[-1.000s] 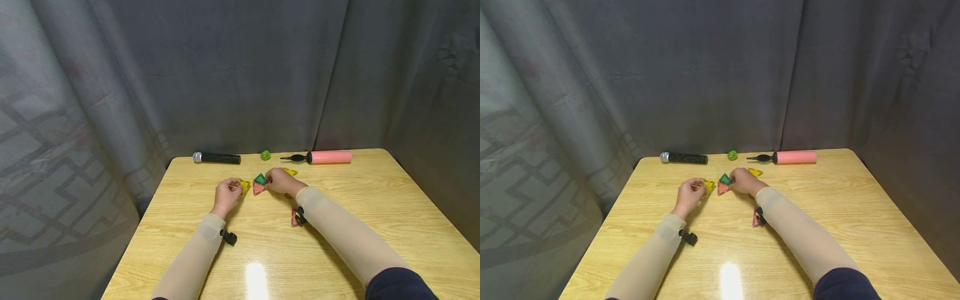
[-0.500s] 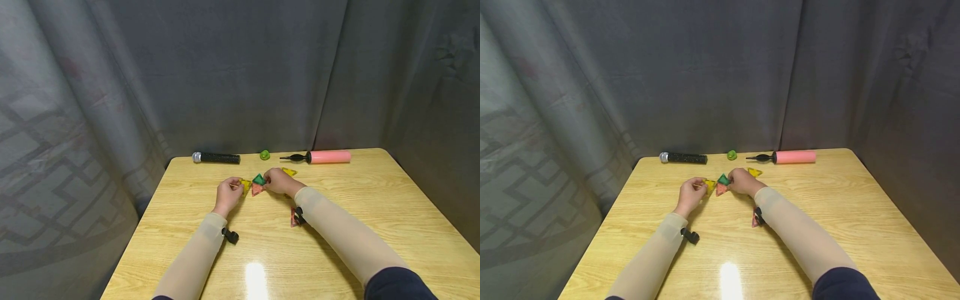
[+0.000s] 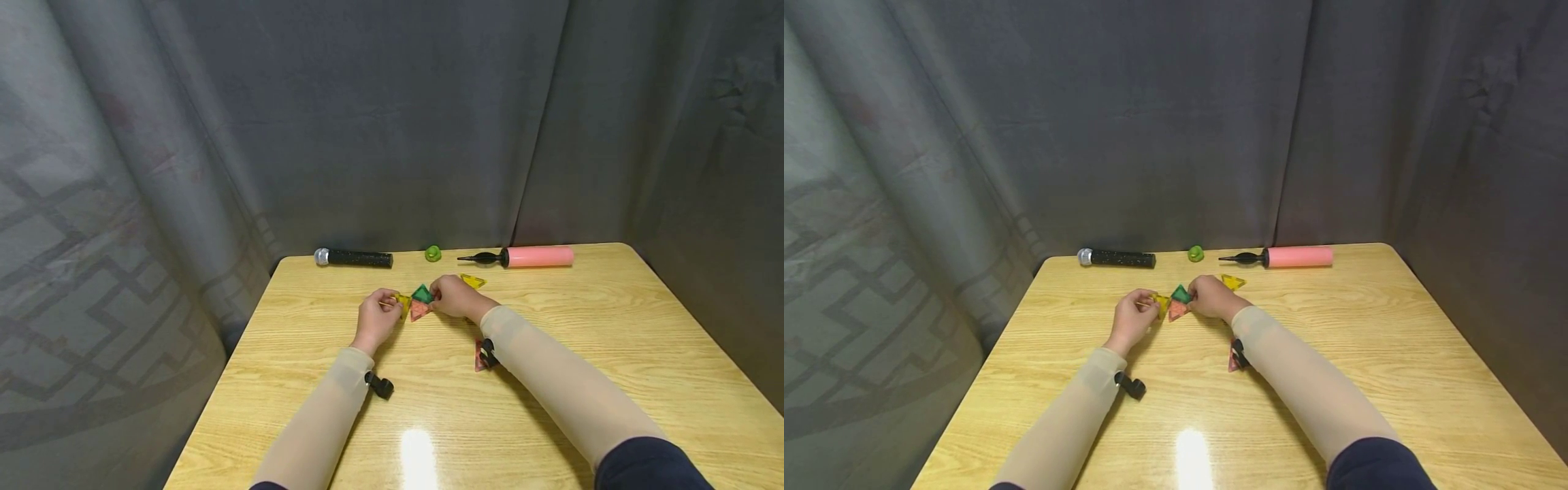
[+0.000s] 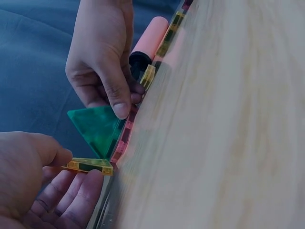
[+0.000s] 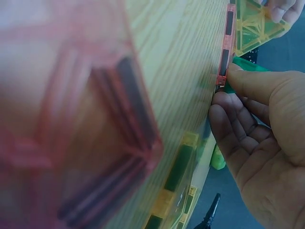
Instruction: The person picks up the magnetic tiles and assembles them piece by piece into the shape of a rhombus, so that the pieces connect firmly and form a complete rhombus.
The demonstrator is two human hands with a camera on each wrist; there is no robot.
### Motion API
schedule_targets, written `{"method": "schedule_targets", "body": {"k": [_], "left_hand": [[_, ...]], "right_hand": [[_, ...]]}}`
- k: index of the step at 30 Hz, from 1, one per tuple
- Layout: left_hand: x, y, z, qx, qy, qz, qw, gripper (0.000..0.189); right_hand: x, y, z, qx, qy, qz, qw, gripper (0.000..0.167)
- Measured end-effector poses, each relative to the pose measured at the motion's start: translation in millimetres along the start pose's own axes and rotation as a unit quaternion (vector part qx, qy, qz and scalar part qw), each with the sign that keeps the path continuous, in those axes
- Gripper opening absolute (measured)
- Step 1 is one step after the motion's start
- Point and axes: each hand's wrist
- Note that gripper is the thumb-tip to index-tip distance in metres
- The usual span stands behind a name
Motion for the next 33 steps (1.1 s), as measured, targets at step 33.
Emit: {"method": "schedule_targets", "body": {"k": [33], "left_hand": [[9.8, -1.8, -7.9, 0.044, 0.012, -0.009, 0.9989, 0.03]], "right_hand": [[3.3, 3.0, 1.0, 0.004, 0.008, 0.008, 0.9999, 0.005]]}}
Point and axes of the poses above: each hand's wrist, its own y-axis away from the middle knuckle, its own z-axis out of the back of the hand, x = y × z, and after that the axes turned 11 degrees about z, right-handed
